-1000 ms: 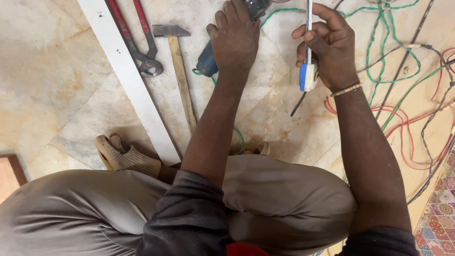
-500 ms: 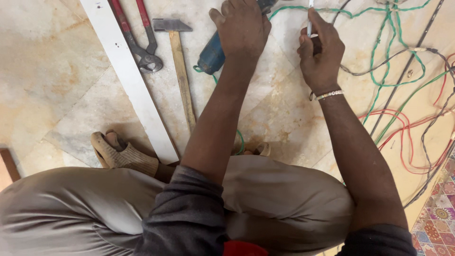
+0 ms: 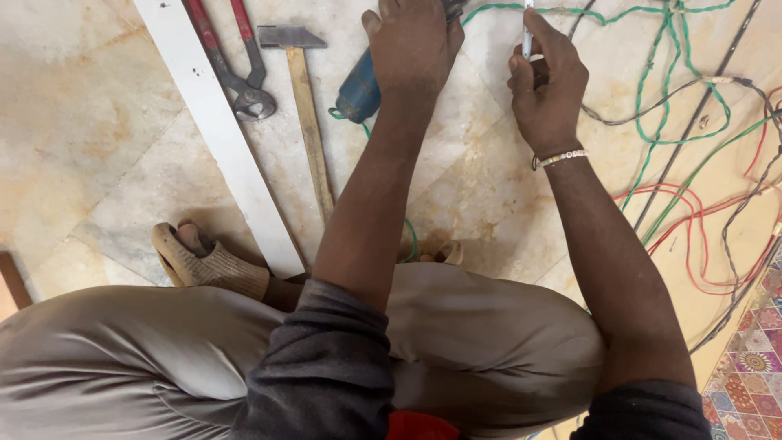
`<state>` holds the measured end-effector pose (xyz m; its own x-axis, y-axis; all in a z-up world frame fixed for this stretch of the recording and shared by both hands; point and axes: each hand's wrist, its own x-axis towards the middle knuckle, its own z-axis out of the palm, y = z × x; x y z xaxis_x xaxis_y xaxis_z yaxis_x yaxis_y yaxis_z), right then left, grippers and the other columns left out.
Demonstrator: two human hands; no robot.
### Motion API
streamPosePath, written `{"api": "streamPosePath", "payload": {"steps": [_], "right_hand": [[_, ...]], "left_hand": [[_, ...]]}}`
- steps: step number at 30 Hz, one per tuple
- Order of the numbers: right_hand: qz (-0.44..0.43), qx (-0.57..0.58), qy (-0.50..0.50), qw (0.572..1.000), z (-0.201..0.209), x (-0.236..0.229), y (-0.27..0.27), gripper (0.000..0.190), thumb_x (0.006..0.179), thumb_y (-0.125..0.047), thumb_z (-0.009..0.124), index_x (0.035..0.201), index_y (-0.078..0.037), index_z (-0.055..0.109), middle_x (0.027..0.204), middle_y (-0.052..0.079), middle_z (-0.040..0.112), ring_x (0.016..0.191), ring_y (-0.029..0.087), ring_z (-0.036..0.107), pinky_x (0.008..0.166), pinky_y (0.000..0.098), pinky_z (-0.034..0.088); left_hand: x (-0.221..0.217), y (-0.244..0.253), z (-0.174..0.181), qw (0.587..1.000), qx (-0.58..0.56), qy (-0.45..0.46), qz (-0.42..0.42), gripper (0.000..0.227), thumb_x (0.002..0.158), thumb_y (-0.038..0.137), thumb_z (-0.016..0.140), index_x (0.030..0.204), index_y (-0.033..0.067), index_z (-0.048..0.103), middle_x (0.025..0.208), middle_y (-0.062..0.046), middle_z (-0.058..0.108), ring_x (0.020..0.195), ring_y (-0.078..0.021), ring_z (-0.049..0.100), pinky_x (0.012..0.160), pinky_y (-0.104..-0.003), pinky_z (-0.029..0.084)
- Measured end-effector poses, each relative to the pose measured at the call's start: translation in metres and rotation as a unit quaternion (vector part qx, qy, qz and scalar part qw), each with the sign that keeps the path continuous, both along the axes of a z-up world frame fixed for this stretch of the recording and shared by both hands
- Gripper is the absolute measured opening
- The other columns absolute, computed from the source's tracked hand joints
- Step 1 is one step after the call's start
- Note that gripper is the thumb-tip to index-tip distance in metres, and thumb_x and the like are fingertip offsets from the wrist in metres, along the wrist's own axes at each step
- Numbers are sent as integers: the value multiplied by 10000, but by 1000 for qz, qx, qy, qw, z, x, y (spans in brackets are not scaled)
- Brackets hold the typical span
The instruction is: The person measures a white track, hammers a bracket onto it, and wires a small electrical component using a screwdriver and pliers.
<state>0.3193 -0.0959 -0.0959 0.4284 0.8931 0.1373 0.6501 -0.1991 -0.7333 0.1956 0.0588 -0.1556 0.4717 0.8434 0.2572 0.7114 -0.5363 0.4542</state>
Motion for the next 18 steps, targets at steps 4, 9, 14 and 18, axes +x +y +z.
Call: {"api": "streamPosePath", "payload": {"steps": [4, 9, 14, 18], "right_hand": [[16, 11, -40, 999, -1, 2, 0, 400, 1139, 7, 647, 1526, -45, 557, 1200, 125, 636, 902, 136, 692, 755, 255, 623], [8, 16, -32, 999, 0, 1, -1, 391, 1120, 12, 622, 1502, -43, 554, 1265, 129, 636, 961, 136, 700, 776, 264, 625], [-11, 18, 1, 1000, 6, 0, -1, 402, 1131, -3, 629, 1524, -45, 553, 1223, 130, 619, 926, 135, 678, 736, 254, 628], [-6, 30, -45, 998, 11, -2, -6, 405, 1150, -17, 652, 1544, -51, 564, 1213, 128, 636, 914, 143, 681, 744, 268, 619]], "left_hand": [[3, 2, -3, 1000, -25, 4, -8, 402, 802, 451, 755, 944, 82, 686, 898, -127, 679, 898, -320, 642, 750, -538, 469], [-1, 4, 1, 999, -29, -22, -20, 419, 780, 450, 781, 959, 83, 689, 904, -118, 687, 902, -304, 644, 815, -549, 445], [-8, -2, 7, 995, 6, -76, -70, 486, 773, 465, 810, 1021, 68, 679, 938, -112, 684, 938, -296, 642, 911, -515, 427], [-4, -1, 7, 995, -28, -1, -92, 487, 786, 490, 797, 1017, 78, 679, 948, -112, 698, 955, -287, 655, 933, -509, 419]]}}
